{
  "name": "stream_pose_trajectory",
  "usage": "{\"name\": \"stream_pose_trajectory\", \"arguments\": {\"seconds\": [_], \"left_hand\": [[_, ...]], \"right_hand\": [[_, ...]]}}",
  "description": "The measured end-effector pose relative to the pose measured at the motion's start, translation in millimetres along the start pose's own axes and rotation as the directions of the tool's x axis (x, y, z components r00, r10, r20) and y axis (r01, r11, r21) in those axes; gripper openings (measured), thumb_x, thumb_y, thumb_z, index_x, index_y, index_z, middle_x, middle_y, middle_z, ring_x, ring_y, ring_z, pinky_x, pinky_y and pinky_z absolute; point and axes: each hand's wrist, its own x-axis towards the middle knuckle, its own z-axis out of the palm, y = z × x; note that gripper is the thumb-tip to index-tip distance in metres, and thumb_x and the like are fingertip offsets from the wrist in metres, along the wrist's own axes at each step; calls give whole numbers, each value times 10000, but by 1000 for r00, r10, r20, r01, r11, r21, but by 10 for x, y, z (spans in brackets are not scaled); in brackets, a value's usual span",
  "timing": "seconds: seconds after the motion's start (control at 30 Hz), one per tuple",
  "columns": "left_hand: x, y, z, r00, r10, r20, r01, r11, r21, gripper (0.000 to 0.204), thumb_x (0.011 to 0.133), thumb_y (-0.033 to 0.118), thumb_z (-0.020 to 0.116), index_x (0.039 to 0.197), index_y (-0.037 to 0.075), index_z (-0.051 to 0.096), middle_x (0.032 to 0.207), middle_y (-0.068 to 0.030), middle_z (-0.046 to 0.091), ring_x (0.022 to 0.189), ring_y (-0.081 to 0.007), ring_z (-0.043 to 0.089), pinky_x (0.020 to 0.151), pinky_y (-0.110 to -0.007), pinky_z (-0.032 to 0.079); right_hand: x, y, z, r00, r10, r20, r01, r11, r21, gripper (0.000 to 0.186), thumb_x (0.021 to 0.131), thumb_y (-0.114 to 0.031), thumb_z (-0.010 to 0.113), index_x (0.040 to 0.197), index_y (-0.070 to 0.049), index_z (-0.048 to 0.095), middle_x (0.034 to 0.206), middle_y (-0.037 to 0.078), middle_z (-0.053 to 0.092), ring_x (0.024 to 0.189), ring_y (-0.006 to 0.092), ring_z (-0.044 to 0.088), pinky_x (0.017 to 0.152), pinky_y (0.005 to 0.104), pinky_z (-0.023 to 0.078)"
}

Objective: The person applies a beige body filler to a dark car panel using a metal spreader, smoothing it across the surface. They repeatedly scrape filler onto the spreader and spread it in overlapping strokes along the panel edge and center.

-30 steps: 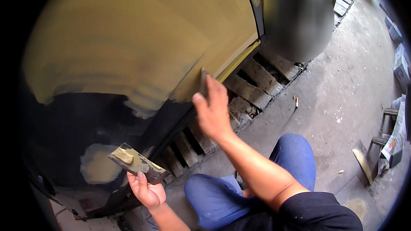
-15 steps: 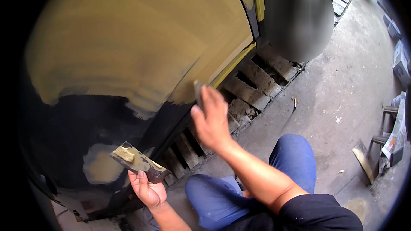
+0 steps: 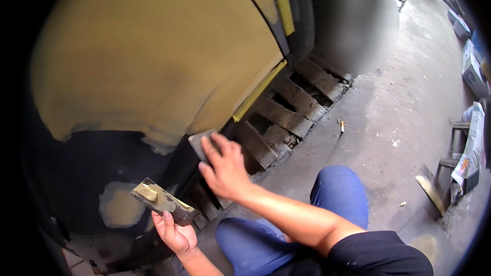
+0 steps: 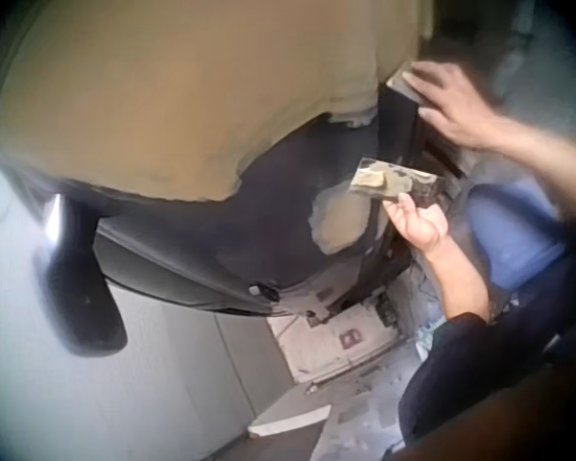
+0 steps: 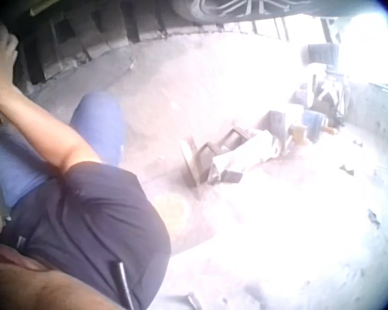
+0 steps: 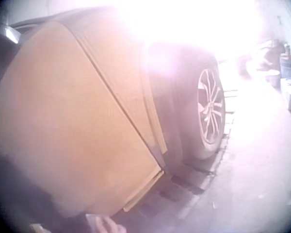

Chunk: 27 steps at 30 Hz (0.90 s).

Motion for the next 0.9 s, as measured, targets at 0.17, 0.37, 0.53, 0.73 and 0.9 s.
{"name": "stream_pose_trajectory", "arguments": {"seconds": [0.17, 0.37, 0.53, 0.73, 0.9], "left_hand": [[-68, 83, 185, 1000, -2, 6, 2, 1000, 6, 369, 947, 44, 526, 1313, 6, 491, 1247, -110, 592, 1127, -218, 570, 1007, -371, 451], [-142, 145, 349, 998, -32, 55, 32, 999, 12, 357, 956, 42, 527, 1311, 18, 501, 1253, -102, 599, 1134, -210, 575, 1010, -366, 455], [-120, 149, 568, 995, -35, 95, 34, 999, 10, 328, 973, 57, 533, 1299, 35, 515, 1238, -91, 611, 1119, -201, 591, 1001, -365, 466], [-16, -44, 852, 987, -94, 132, 98, 995, -22, 336, 964, 58, 528, 1297, 21, 513, 1225, -108, 612, 1100, -216, 598, 984, -379, 472], [273, -487, 1084, 978, -136, 159, 162, 973, -166, 316, 970, 65, 523, 1284, 26, 506, 1241, -112, 599, 1154, -220, 569, 1031, -385, 432]], "right_hand": [[693, 661, -811, 928, 65, -368, -60, 998, 26, 597, 915, -238, 591, 1434, -1, 416, 1453, 244, 350, 1272, 441, 369, 1084, 486, 338], [1101, 734, -1031, 917, 102, -385, -70, 993, 96, 597, 909, -238, 593, 1432, -7, 421, 1431, 245, 399, 1260, 442, 401, 1082, 473, 342], [564, 387, -502, 956, 56, -289, -7, 986, 166, 593, 899, -230, 606, 1420, -2, 439, 1423, 254, 398, 1253, 432, 421, 1079, 466, 355], [167, 320, -820, 995, -30, 92, -9, 920, 392, 582, 899, -224, 628, 1423, -34, 463, 1427, 201, 421, 1303, 381, 417, 1098, 435, 353], [194, 262, -1380, 854, -411, 319, -7, 604, 797, 479, 880, -188, 692, 1331, -60, 591, 1381, 166, 508, 1303, 295, 473, 1094, 396, 359]]}}
